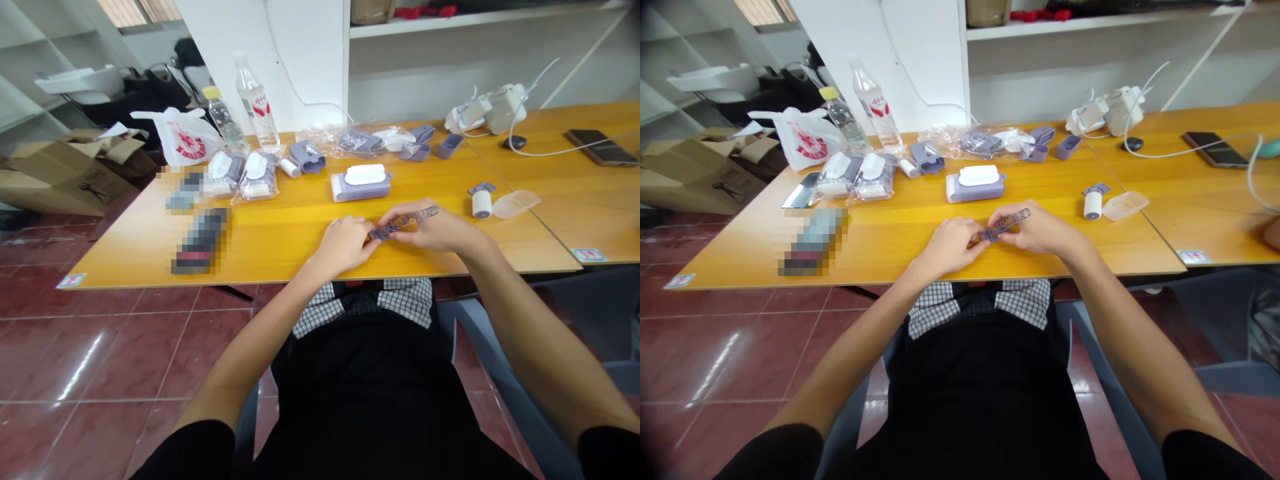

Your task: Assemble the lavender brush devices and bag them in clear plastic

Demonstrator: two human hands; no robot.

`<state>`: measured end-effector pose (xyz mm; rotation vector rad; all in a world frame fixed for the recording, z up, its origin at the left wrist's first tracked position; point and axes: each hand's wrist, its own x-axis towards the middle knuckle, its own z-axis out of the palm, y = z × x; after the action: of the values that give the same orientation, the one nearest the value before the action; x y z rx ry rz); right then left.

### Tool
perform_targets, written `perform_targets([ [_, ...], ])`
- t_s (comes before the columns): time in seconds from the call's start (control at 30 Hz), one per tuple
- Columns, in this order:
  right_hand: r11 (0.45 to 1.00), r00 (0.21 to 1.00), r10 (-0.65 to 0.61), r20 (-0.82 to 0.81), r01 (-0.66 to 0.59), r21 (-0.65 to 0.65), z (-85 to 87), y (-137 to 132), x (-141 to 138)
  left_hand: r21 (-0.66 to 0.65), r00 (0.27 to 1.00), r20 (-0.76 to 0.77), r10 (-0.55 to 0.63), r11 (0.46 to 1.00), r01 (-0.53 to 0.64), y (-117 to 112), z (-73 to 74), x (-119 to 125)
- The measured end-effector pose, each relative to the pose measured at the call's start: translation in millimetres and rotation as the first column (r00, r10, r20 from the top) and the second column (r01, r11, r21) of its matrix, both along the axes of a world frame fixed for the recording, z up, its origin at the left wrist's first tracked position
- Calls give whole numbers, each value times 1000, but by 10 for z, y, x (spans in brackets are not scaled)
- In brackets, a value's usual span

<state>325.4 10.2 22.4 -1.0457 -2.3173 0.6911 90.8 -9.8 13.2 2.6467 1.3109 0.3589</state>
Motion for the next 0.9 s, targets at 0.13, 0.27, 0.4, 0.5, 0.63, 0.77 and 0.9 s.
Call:
perform_targets([
  [0.13, 998, 999, -38, 5, 38, 44, 56, -5, 2, -3, 1000, 5, 6, 1000, -6, -1, -4, 1],
  [0.27, 1000, 997, -2, 82, 0, 22, 47, 22, 16, -8, 1000, 6, 4, 1000, -4, -1, 2, 0],
  [0.4, 1000, 993, 0, 121, -3, 20, 6, 55, 11, -7, 1000, 13, 4, 1000, -4, 2, 2, -3],
  [0.5, 1000, 992, 10, 126, -11, 11, 5, 65, 4, -8, 1000, 12, 2, 1000, -2, 4, -1, -2],
  [0.63, 1000, 991, 19, 129, -20, 7, 19, 64, -5, -9, 1000, 4, 1, 1000, -1, 9, -7, 1],
  [0.77, 999, 994, 33, 101, -33, -2, 12, 63, -7, -12, 1000, 10, -4, 1000, 4, 14, -11, -1],
  [0.9, 999, 997, 36, 65, -35, -17, 1, 67, -4, -11, 1000, 6, -4, 1000, 4, 14, -10, -4],
])
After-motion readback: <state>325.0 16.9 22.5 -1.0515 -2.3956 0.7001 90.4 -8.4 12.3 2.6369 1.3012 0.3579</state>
